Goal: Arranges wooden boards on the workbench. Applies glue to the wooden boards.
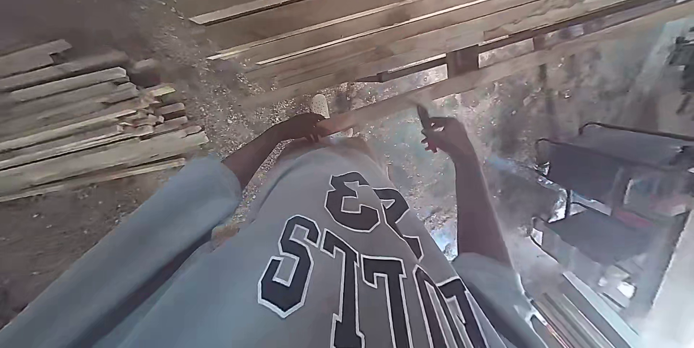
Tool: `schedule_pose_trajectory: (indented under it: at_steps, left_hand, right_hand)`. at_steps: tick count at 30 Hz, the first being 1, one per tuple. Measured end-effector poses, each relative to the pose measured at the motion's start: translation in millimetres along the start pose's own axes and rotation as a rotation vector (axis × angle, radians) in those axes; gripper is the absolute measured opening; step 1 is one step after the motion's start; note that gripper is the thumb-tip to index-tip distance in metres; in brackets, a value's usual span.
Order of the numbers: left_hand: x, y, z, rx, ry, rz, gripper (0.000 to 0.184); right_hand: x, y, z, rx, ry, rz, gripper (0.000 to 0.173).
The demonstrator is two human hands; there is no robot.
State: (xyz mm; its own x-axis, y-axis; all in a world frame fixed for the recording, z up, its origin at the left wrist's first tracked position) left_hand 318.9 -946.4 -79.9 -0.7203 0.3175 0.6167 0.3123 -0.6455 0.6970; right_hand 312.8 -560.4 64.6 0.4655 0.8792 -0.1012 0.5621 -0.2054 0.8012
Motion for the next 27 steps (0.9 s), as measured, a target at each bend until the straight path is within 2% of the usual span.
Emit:
schedule_pose_trajectory:
  at_steps: [2,5,7,10,12,15,17,21,24,27]
  left_hand:
    - [-11,1,-4,0.054,-0.01,0.017,0.047]
    - [-10,16,7,0.151,0.079,0.068,0.039]
    - [-5,22,14,0.186,0.155,0.131,0.037]
    - [-12,23,17,0.199,0.163,0.144,0.04]
    - [-12,21,15,0.208,0.164,0.142,0.041]
    - [-21,15,11,0.22,0.153,0.134,0.045]
    - [-18,15,12,0.217,0.208,0.129,0.044]
    - [-13,18,8,0.161,0.175,0.08,0.047]
    - [-4,19,6,0.132,0.215,0.005,0.053]
    - [0,-2,-4,0.08,0.19,-0.048,0.056]
  right_hand:
    - [-10,21,22,0.026,-0.052,-0.071,0.036]
    - [-50,48,66,0.127,0.183,-0.293,0.045]
    - [-84,52,93,0.12,0.367,-0.347,0.048]
    - [-122,39,106,0.119,0.523,-0.298,0.049]
    - [-136,29,84,0.129,0.534,-0.193,0.045]
    - [-130,30,65,0.153,0.424,-0.022,0.034]
    - [-135,46,79,0.131,0.317,-0.026,0.036]
    - [-171,87,145,-0.022,0.241,-0.046,0.052]
    - [-174,106,158,-0.091,0.254,-0.028,0.039]
    - [-152,104,157,0.048,0.122,0.039,0.041]
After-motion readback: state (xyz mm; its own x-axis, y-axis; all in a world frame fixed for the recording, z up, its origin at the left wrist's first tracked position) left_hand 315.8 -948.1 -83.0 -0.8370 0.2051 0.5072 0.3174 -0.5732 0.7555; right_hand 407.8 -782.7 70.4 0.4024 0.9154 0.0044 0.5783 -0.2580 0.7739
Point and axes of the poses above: each hand's wrist, its own y-axis away from the middle knuckle, its own z-axis out of the palm, x = y × z, the point moved 4 cm from there along -y, towards the middle knuckle, and after that the axes turned 14 degrees about y, right-handed, at the moved point
